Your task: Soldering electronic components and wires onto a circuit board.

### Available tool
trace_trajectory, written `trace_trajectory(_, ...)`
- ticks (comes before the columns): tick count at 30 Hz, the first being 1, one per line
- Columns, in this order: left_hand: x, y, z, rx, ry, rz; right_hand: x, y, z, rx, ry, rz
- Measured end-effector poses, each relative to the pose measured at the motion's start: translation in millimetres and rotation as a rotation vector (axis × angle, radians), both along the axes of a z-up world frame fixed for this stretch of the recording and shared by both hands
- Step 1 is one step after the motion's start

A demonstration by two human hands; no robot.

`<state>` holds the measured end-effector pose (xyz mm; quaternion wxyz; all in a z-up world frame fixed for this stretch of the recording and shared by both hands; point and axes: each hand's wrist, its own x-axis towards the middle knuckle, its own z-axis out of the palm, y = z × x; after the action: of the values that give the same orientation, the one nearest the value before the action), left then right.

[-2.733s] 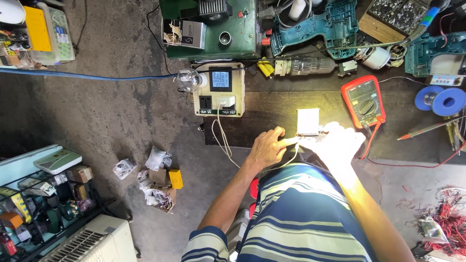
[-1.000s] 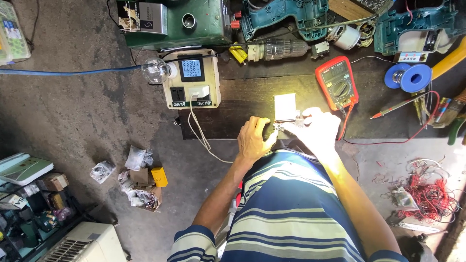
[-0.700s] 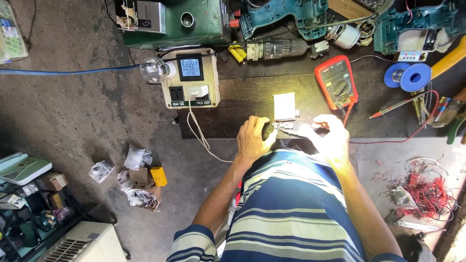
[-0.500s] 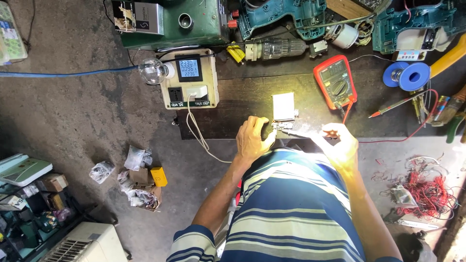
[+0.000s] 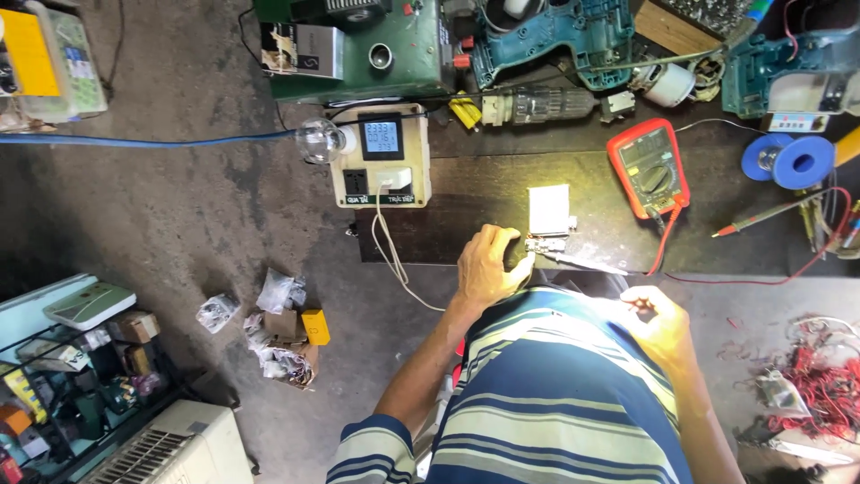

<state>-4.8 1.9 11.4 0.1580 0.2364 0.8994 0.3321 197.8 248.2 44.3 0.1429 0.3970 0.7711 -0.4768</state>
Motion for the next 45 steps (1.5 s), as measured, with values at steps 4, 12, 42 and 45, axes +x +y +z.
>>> trace_trajectory(4,-0.2,-1.2,0.9,-0.003,-0.025,-0.01,12.2,-4.0,-2.7,-0.04,-0.091,-0.016)
trace_trajectory(12,-1.0,2.3,6.0,-0.041,-0.01,-0.006,9.3,-4.3,15.8,-0.046,-0.163,-0.019)
trace_trajectory(42,5.1,4.7,-2.7,-0.05,-0.079,0.011,-74.1,-17.8,1.7,0.228,0.008,0.47)
trace_trajectory(45,6.2,4.1,-3.7,-0.05,-0.087,0.014,-57.7,-10.7,-25.2,0.469,-0.084,0.796)
